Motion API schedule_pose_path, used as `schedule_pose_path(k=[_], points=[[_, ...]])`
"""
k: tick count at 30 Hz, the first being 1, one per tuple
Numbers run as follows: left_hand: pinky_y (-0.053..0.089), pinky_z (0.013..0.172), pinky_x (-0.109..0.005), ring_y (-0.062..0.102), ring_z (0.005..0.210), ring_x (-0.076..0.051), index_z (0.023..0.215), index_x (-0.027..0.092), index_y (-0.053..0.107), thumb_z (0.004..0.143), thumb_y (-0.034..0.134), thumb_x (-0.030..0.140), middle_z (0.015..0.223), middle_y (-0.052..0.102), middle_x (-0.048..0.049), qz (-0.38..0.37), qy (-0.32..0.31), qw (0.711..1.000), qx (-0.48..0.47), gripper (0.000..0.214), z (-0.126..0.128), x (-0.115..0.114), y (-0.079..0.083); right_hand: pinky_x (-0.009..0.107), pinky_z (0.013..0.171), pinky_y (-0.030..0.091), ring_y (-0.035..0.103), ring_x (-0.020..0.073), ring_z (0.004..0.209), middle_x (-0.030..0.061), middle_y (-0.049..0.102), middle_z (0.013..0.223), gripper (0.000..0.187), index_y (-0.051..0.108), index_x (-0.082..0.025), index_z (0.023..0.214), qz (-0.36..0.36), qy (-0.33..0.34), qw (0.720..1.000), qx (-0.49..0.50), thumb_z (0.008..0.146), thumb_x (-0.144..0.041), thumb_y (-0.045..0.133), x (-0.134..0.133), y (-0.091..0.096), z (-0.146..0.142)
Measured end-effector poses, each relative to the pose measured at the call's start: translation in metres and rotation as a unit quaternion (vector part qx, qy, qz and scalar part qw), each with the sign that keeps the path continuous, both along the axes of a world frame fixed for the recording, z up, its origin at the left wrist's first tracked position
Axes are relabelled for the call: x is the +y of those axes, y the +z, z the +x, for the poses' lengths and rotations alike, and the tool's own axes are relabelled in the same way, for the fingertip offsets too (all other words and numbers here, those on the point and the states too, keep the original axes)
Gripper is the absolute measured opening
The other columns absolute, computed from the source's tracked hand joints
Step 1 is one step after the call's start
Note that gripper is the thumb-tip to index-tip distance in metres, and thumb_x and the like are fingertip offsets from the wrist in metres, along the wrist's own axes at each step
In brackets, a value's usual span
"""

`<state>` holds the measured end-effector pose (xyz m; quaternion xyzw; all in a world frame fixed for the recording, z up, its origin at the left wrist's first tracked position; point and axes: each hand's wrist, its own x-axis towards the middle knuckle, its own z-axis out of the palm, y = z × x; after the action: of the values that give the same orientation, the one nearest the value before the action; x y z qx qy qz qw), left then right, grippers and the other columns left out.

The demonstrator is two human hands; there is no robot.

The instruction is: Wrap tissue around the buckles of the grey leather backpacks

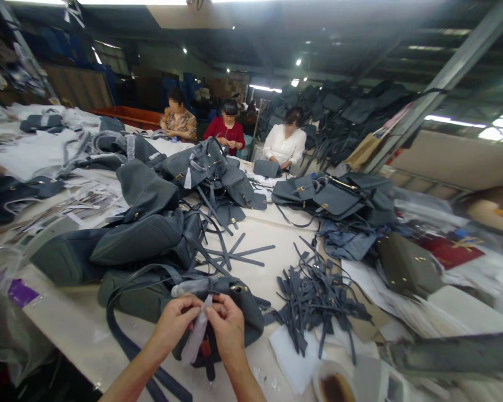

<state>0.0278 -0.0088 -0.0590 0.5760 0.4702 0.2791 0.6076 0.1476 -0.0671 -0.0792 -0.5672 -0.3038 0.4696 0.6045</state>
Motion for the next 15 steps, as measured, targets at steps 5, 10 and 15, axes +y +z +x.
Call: schedule_pose_path(k=[5, 10, 15], points=[[0.034, 0.043, -0.021, 0.045, 0.046, -0.012, 0.060, 0.016, 0.066, 0.059, 0.072, 0.050, 0.049, 0.053, 0.0037, -0.058, -0.031, 0.998, 0.011, 0.034, -0.003, 0.004, -0.001, 0.025, 0.055, 0.049, 0.062, 0.0154, 0.053, -0.0031, 0.070, 0.061, 0.026, 0.067, -0.019, 0.092, 0.006, -0.040, 0.999, -0.015, 0.067, -0.024, 0.067, 0.002, 0.002, -0.008], [0.043, 0.050, -0.022, 0.056, 0.056, -0.017, 0.064, 0.018, 0.070, 0.050, 0.076, 0.059, 0.055, 0.063, 0.0016, -0.093, -0.056, 0.993, 0.051, 0.044, -0.002, 0.012, -0.008, 0.025, 0.064, 0.053, 0.067, 0.0168, 0.064, -0.0033, 0.074, 0.070, 0.036, 0.072, -0.023, 0.104, 0.014, -0.061, 0.993, -0.097, 0.070, -0.016, 0.062, 0.005, 0.003, -0.007], [0.049, 0.060, -0.027, 0.062, 0.067, -0.023, 0.064, 0.021, 0.069, 0.046, 0.073, 0.058, 0.063, 0.071, 0.0004, -0.024, 0.054, 0.994, 0.090, 0.041, 0.004, 0.015, -0.012, 0.023, 0.057, 0.052, 0.065, 0.0136, 0.056, -0.0019, 0.076, 0.085, 0.046, 0.065, -0.027, 0.120, 0.012, -0.022, 0.988, -0.152, 0.075, -0.017, 0.057, -0.012, 0.007, -0.001]])
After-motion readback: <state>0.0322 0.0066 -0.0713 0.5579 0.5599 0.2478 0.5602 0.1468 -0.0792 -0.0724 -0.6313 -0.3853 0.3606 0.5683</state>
